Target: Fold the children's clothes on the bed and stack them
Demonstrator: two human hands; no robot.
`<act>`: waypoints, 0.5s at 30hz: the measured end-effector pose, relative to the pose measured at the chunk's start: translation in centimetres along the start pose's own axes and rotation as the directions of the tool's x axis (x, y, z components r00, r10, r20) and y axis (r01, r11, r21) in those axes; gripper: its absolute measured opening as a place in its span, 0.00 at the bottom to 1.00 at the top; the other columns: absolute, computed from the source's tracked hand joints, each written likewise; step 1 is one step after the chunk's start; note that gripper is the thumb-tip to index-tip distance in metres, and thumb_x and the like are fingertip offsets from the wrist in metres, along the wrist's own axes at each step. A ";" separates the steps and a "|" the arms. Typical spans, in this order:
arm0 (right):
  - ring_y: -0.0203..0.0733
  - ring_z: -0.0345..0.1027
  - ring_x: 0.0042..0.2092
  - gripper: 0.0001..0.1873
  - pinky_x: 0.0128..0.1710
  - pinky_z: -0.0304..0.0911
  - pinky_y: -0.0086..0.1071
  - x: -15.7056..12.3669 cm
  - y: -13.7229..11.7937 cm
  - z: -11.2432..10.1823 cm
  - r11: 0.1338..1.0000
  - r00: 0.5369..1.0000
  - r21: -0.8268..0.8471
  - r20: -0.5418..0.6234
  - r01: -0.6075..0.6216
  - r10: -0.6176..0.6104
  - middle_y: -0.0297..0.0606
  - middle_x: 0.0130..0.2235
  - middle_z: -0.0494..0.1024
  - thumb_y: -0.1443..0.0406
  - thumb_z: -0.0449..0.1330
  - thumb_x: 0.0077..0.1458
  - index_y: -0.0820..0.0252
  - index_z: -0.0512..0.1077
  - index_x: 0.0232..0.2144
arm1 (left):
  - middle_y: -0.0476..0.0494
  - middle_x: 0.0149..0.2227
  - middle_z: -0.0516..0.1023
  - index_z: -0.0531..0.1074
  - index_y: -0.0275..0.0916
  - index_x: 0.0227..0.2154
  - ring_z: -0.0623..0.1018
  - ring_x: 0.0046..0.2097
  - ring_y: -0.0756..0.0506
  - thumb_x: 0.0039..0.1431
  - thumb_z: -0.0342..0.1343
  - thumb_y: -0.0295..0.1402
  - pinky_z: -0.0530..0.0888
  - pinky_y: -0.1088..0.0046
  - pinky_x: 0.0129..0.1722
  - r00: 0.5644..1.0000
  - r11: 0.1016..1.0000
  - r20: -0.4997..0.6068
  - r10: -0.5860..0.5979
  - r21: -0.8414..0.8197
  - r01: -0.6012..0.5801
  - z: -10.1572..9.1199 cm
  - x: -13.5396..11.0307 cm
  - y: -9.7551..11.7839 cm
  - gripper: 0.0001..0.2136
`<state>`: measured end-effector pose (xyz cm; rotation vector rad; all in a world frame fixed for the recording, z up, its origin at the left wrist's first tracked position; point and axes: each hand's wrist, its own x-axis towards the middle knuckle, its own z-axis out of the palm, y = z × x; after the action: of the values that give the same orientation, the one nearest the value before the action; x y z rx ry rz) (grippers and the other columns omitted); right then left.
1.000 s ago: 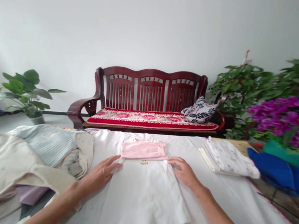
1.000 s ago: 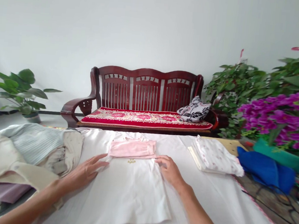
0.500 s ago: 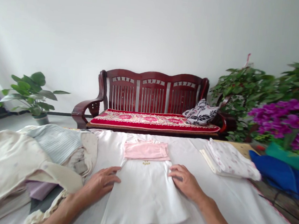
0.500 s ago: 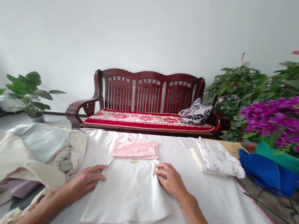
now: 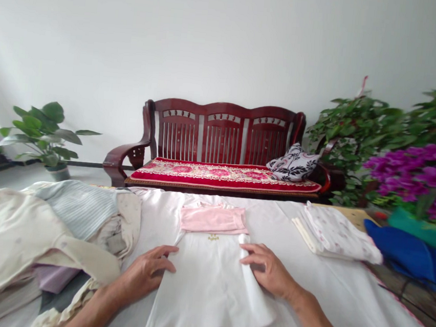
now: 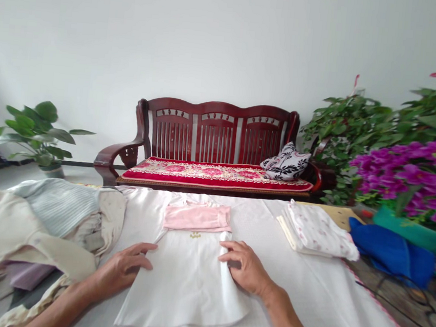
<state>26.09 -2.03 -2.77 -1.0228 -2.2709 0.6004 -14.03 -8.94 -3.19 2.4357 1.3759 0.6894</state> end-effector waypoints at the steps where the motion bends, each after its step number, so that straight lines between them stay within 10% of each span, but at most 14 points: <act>1: 0.49 0.69 0.56 0.21 0.56 0.63 0.45 -0.1 -0.1 -0.1 1.000 1.000 0.009 0.003 -0.006 0.006 0.39 0.55 0.77 0.73 0.61 0.47 0.47 0.83 0.39 | 0.43 0.56 0.75 0.80 0.44 0.36 0.77 0.51 0.44 0.50 0.53 0.17 0.73 0.71 0.50 1.000 1.000 -0.007 0.002 -0.008 -0.002 0.0 0.0 0.1 0.18; 8: 0.50 0.68 0.57 0.26 0.57 0.62 0.45 -0.5 -0.7 -0.4 1.000 0.998 0.023 0.060 -0.005 0.004 0.39 0.57 0.75 0.75 0.60 0.43 0.47 0.82 0.42 | 0.44 0.52 0.76 0.79 0.44 0.35 0.77 0.48 0.47 0.49 0.50 0.16 0.72 0.73 0.49 1.000 0.998 0.003 0.008 -0.062 -0.008 0.0 -0.5 0.5 0.19; 15: 0.48 0.72 0.47 0.09 0.50 0.64 0.40 0.2 -0.7 0.1 0.966 0.987 0.231 -0.078 -0.117 0.138 0.40 0.42 0.82 0.62 0.59 0.55 0.54 0.80 0.31 | 0.44 0.36 0.81 0.79 0.39 0.31 0.79 0.39 0.45 0.54 0.52 0.27 0.73 0.73 0.39 0.972 0.920 -0.040 -0.230 -0.334 0.204 0.6 0.9 0.4 0.10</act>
<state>25.58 -2.27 -2.34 -1.0654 -2.0130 0.8264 -13.02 -8.34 -3.31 1.9829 1.4040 0.8858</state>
